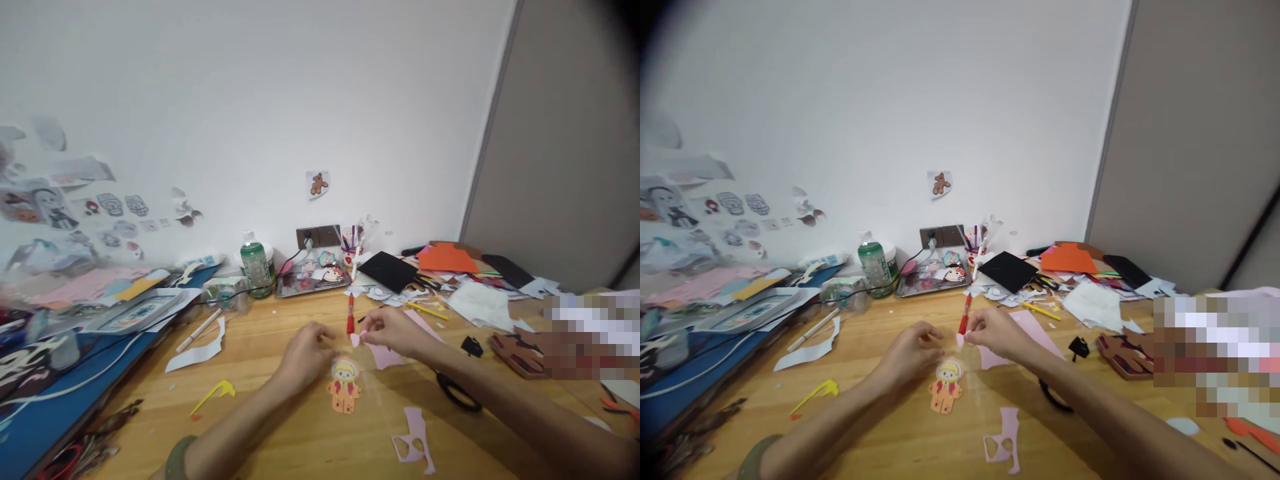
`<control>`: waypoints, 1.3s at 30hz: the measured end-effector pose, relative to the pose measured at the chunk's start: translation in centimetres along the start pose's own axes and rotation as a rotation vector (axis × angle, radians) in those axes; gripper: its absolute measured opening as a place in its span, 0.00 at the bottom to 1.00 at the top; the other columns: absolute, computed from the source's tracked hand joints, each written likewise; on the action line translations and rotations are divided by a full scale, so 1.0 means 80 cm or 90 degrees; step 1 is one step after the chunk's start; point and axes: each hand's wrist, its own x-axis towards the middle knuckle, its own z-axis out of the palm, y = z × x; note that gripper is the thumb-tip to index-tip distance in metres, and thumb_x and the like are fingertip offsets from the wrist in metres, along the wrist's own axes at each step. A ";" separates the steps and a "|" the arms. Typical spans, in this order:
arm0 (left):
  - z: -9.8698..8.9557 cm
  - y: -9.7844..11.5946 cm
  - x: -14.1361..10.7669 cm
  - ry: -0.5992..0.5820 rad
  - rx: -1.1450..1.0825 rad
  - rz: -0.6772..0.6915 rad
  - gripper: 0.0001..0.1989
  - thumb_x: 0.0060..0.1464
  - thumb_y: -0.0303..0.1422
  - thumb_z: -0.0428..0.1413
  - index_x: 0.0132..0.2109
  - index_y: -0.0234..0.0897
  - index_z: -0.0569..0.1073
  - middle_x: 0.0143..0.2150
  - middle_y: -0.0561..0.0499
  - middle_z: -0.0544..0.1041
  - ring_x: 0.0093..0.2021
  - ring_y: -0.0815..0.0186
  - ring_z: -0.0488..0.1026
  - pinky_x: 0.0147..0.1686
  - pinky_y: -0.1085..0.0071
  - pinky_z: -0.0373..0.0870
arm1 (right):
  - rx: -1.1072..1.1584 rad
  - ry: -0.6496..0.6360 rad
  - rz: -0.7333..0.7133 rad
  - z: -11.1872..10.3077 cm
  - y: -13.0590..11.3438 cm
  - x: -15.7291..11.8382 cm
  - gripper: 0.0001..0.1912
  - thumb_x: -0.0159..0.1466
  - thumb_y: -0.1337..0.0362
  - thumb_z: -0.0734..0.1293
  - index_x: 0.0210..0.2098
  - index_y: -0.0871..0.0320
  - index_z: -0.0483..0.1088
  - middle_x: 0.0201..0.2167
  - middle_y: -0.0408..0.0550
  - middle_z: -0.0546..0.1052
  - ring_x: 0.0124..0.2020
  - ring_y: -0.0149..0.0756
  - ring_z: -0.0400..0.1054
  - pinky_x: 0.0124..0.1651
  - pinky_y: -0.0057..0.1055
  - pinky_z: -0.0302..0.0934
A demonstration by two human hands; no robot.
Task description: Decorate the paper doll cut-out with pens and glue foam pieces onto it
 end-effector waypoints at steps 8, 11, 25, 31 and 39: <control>-0.008 0.029 -0.031 0.067 0.238 0.299 0.05 0.48 0.29 0.54 0.35 0.38 0.70 0.36 0.50 0.74 0.39 0.63 0.67 0.38 0.68 0.63 | 0.075 -0.058 0.055 0.031 -0.012 0.007 0.10 0.48 0.59 0.67 0.20 0.61 0.67 0.16 0.41 0.67 0.19 0.27 0.59 0.18 0.22 0.50; -0.011 0.026 -0.033 0.061 0.278 0.329 0.04 0.50 0.31 0.53 0.35 0.39 0.71 0.34 0.51 0.75 0.37 0.63 0.67 0.36 0.68 0.63 | 0.196 -0.089 0.106 0.035 -0.017 0.008 0.10 0.47 0.60 0.68 0.21 0.62 0.67 0.16 0.40 0.66 0.20 0.26 0.59 0.19 0.20 0.49; -0.032 0.026 -0.036 0.043 0.512 0.463 0.11 0.57 0.29 0.44 0.37 0.34 0.71 0.31 0.47 0.73 0.34 0.64 0.65 0.31 0.70 0.63 | 0.408 -0.217 0.167 0.040 -0.028 -0.001 0.10 0.48 0.61 0.69 0.20 0.62 0.68 0.21 0.42 0.67 0.19 0.22 0.54 0.21 0.21 0.46; -0.026 0.020 -0.043 -0.011 0.504 0.441 0.11 0.57 0.31 0.44 0.38 0.36 0.71 0.32 0.47 0.74 0.34 0.65 0.66 0.31 0.71 0.62 | 0.308 -0.181 0.130 0.045 -0.009 0.004 0.06 0.48 0.64 0.66 0.21 0.62 0.69 0.15 0.40 0.64 0.16 0.22 0.51 0.18 0.22 0.41; -0.104 -0.019 -0.047 -0.016 0.534 0.287 0.11 0.55 0.30 0.44 0.35 0.38 0.71 0.34 0.47 0.73 0.35 0.63 0.68 0.31 0.71 0.59 | 0.234 -0.141 0.141 0.029 0.013 0.001 0.05 0.48 0.64 0.65 0.23 0.60 0.69 0.17 0.40 0.66 0.16 0.22 0.53 0.18 0.20 0.43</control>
